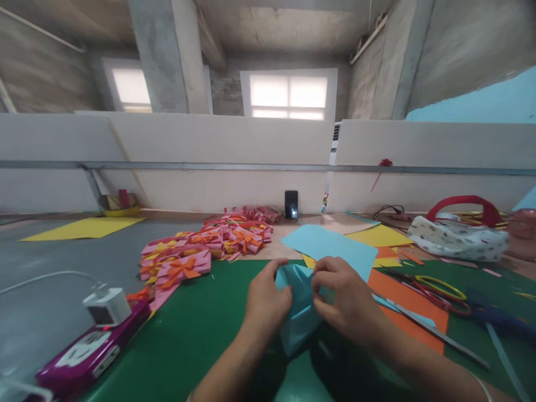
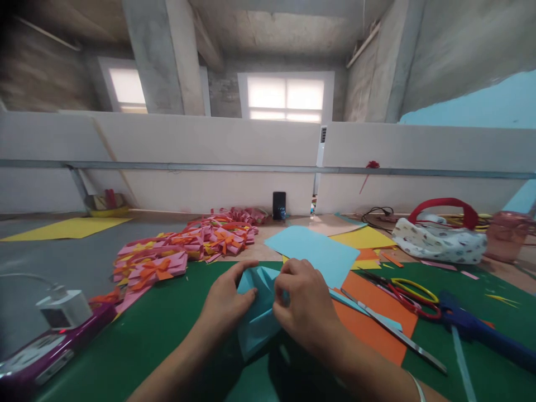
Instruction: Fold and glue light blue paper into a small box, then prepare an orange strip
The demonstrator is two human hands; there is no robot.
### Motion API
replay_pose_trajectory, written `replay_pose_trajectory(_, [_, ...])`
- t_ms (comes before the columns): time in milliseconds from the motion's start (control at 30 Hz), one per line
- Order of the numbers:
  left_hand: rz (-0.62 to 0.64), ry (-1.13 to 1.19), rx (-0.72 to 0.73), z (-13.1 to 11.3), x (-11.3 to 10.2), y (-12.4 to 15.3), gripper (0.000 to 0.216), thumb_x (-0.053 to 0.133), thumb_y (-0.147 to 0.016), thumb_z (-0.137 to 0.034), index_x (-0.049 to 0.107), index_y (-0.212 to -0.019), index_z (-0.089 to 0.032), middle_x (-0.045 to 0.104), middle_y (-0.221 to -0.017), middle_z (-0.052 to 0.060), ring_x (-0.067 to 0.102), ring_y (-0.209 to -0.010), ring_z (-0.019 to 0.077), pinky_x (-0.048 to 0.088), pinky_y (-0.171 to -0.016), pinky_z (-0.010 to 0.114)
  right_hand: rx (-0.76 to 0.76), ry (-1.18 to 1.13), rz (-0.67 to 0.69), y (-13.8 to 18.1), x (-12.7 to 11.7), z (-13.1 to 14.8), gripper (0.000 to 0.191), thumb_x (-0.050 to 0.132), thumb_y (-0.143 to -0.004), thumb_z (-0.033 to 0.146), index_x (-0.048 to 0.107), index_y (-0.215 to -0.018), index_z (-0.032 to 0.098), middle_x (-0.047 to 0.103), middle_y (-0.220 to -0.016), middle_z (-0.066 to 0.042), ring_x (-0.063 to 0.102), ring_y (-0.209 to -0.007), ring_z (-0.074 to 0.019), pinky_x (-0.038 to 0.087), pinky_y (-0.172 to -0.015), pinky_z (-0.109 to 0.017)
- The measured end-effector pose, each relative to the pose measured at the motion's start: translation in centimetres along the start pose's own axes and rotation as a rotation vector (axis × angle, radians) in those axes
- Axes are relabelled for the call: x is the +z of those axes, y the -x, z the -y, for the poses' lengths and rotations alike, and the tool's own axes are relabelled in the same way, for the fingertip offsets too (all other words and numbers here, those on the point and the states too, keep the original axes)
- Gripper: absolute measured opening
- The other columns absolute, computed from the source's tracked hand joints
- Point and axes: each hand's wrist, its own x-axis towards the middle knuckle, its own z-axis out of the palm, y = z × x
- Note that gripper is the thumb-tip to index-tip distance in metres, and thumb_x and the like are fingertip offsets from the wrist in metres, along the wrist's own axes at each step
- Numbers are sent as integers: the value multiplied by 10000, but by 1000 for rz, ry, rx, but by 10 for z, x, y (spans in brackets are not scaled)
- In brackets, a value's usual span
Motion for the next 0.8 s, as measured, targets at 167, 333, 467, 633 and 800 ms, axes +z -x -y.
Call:
replay_pose_trajectory(167, [37, 94, 34, -5, -8, -2, 500, 529, -584, -53, 617, -1068, -144, 661, -1057, 87, 599, -919, 220, 429, -832, 314, -61, -94, 19, 1, -3, -1, 141, 493, -667, 60, 491, -634, 197, 608, -741, -5, 536, -739, -163, 362, -694, -280])
replay_pose_trajectory(333, [28, 87, 30, -9, -7, -2, 280, 552, -609, -132, 658, -868, -149, 683, -835, 54, 601, -787, 207, 443, -719, 295, -73, -70, 53, 4, 0, 0, 118, 502, -700, 82, 494, -671, 196, 614, -750, -9, 540, -750, -172, 356, -690, -286])
replay_pose_trajectory(467, [-3, 9, 22, -13, 2, 2, 84, 545, -635, -187, 608, -688, -175, 628, -675, 5, 560, -665, 172, 401, -620, 262, 22, -51, 49, 4, 6, 4, 60, 571, -777, 241, 554, -806, 191, 622, -818, -30, 548, -794, -199, 360, -702, -310])
replay_pose_trajectory(633, [29, -40, 30, -14, 6, 5, 44, 526, -676, -195, 542, -635, -187, 577, -631, -11, 524, -634, 152, 370, -605, 252, 47, 140, -32, 1, 14, 4, 78, 627, -723, 161, 553, -734, 185, 595, -784, -28, 526, -775, -209, 337, -675, -309])
replay_pose_trajectory(800, [11, -121, 15, -7, -1, 4, 92, 500, -646, -109, 527, -662, -195, 553, -629, -15, 520, -630, 154, 363, -590, 253, -40, 106, -94, 3, 18, 0, 132, 521, -750, 90, 492, -662, 185, 567, -702, -8, 517, -708, -174, 330, -638, -279])
